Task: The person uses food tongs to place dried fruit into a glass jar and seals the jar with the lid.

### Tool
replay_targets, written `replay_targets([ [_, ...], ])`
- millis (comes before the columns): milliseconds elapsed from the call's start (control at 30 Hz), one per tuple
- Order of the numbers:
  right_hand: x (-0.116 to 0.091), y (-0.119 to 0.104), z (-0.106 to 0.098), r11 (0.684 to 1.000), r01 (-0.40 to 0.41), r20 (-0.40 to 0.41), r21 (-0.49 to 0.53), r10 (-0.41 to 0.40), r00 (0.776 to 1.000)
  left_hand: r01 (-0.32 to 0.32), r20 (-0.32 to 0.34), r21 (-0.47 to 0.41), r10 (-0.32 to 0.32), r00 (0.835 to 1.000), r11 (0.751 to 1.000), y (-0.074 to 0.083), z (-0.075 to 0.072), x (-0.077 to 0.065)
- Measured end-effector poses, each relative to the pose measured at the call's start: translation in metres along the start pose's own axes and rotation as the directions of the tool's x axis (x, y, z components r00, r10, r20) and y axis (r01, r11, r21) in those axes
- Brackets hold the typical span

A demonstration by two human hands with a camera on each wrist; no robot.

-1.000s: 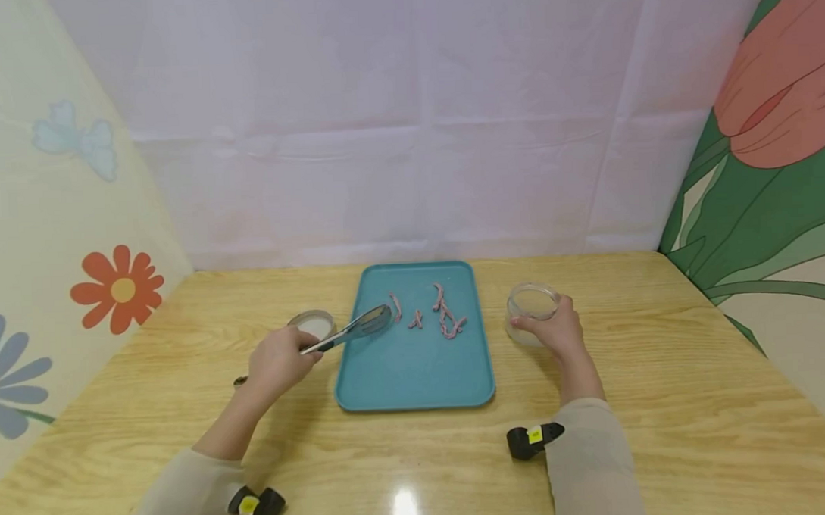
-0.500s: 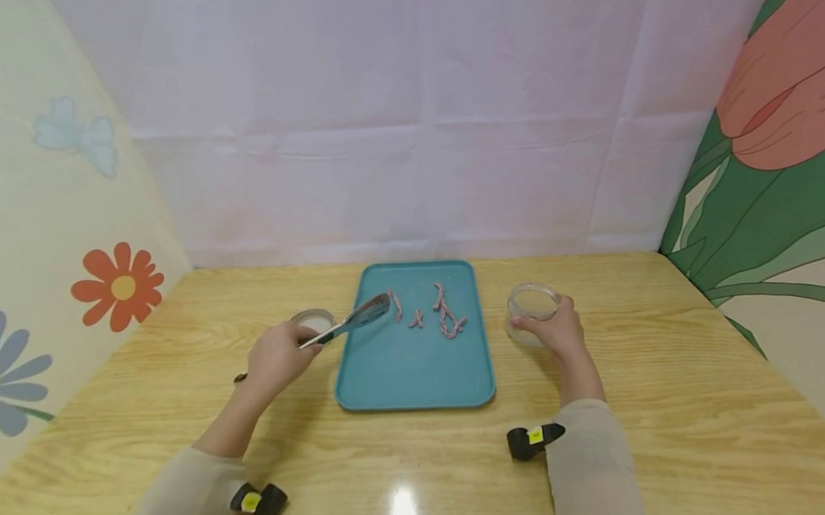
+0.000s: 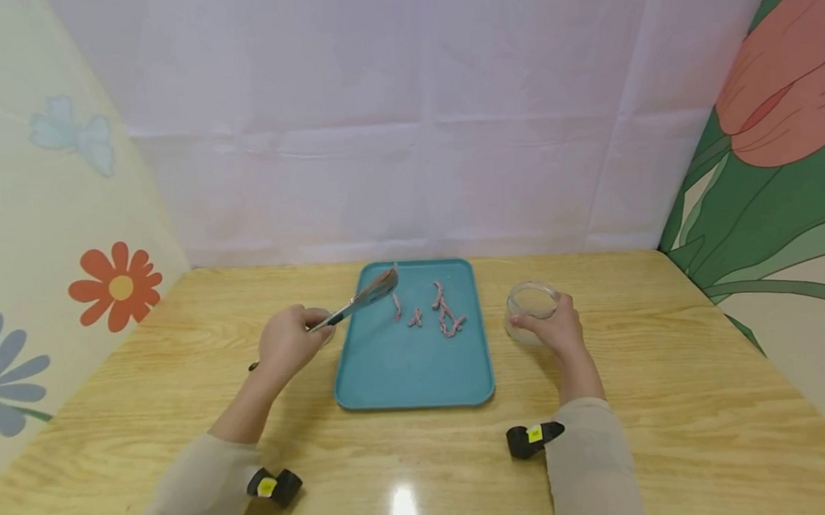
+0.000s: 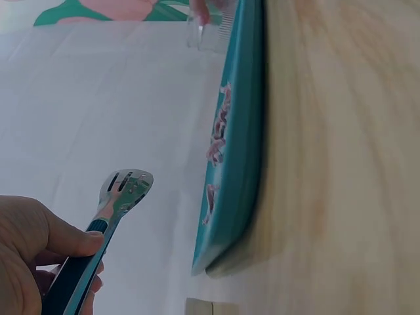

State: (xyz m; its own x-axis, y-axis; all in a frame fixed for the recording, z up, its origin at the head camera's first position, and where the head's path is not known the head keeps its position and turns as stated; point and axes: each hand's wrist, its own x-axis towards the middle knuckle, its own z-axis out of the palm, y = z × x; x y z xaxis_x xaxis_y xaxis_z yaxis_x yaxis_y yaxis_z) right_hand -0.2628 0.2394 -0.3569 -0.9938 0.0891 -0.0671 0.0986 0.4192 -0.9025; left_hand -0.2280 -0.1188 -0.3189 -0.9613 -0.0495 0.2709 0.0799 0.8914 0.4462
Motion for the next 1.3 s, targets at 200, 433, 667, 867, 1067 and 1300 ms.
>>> replay_targets([
  [200,0.001,0.001,0.0,1.0,-0.001,0.0,0.003,0.001,1.0,-0.009,-0.036,-0.025,0.008,0.999,1.0,0.013,0.001,0.004],
  [433,0.001,0.002,-0.001,1.0,-0.001,-0.005,0.0,0.001,1.0,-0.005,-0.048,-0.106,0.0,0.999,0.994,0.027,0.004,0.007],
  [667,0.001,0.002,-0.001,1.0,0.002,-0.006,-0.004,-0.002,1.0,-0.037,-0.07,-0.178,0.025,0.997,0.983,0.042,0.007,0.014],
  [867,0.002,0.003,-0.001,1.0,0.0,-0.009,-0.001,0.0,1.0,-0.061,-0.084,-0.182,0.046,0.995,0.981,0.055,0.01,0.02],
  [1067,0.0,0.002,-0.001,1.0,0.006,-0.001,0.012,-0.006,1.0,-0.096,-0.095,-0.2,0.079,0.992,0.975,0.069,0.013,0.022],
  [1300,0.001,0.002,-0.001,1.0,0.006,0.0,-0.001,-0.006,1.0,-0.122,-0.085,-0.209,0.106,0.991,0.97,0.088,0.019,0.023],
])
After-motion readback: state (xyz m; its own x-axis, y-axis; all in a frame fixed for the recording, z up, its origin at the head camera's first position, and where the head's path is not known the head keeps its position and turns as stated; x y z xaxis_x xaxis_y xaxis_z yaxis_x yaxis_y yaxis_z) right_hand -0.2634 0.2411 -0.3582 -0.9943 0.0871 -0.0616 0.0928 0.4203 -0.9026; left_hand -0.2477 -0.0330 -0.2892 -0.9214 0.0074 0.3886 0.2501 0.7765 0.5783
